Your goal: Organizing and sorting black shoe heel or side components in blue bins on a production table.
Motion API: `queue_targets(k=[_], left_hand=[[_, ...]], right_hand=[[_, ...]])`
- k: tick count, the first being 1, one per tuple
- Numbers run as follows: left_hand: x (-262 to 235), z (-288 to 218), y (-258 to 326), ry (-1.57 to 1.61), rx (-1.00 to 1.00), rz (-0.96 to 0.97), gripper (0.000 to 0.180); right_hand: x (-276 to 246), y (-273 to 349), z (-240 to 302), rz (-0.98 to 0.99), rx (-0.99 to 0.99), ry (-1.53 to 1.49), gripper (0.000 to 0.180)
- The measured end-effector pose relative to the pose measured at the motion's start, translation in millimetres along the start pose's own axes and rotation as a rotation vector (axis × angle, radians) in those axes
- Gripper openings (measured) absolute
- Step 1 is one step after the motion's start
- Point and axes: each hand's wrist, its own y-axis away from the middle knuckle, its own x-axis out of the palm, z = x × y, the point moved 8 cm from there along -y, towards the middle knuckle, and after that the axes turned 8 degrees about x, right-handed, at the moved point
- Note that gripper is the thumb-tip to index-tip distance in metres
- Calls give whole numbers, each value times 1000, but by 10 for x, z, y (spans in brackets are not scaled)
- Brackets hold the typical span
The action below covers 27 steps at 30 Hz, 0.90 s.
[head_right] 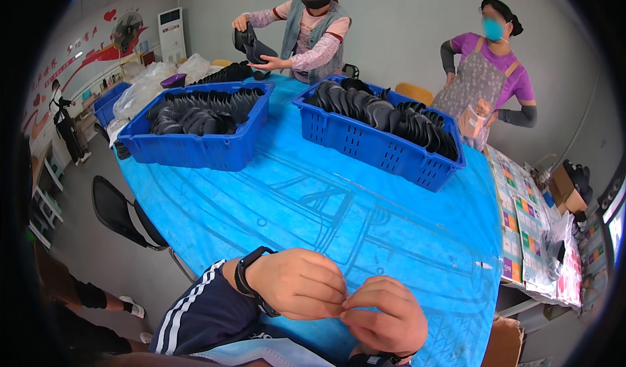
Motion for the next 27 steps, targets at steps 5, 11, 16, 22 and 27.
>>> queue_targets(k=[5,11,16,22,27], left_hand=[[-14,-12,-17,3,0,-11,9],[-2,-10,-11,6,2,1,9],[-13,-33,-19,-4,33,-83,12],[1,-15,-9,8,28,-81,12],[0,33,23,40,-11,-15,6]], right_hand=[[-5,-1,20,10,-7,-8,25],[-2,-6,24,-4,-8,-13,26],[-22,2,27,-54,8,-45,31],[-15,4,23,-42,-3,-35,32],[15,-47,-6,-39,1,-12,30]])
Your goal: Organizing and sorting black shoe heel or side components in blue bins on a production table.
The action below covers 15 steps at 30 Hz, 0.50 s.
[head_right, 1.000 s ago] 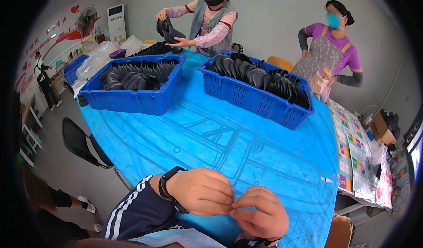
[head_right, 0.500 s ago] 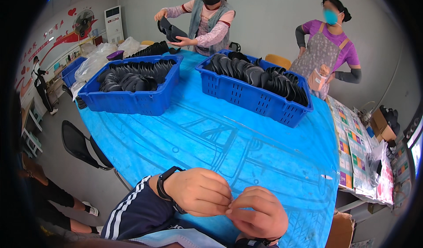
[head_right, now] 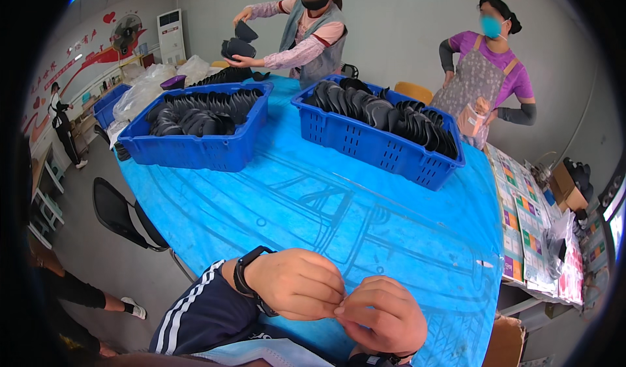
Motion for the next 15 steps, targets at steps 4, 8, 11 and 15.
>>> queue_targets(k=[4,8,11,15], left_hand=[[-132,203,87,32,-86,-43,9],[-1142,1409,649,234,-498,-1054,81],[-2029,2569,1618,160,-935,-1448,79],[-3760,2359,3535,-571,-1292,-1383,54]], right_hand=[[-19,-7,39,-2,-2,30,30],[-165,17,-106,-101,158,272,31],[-291,56,-159,-98,190,267,33],[-165,9,-189,-80,154,134,37]])
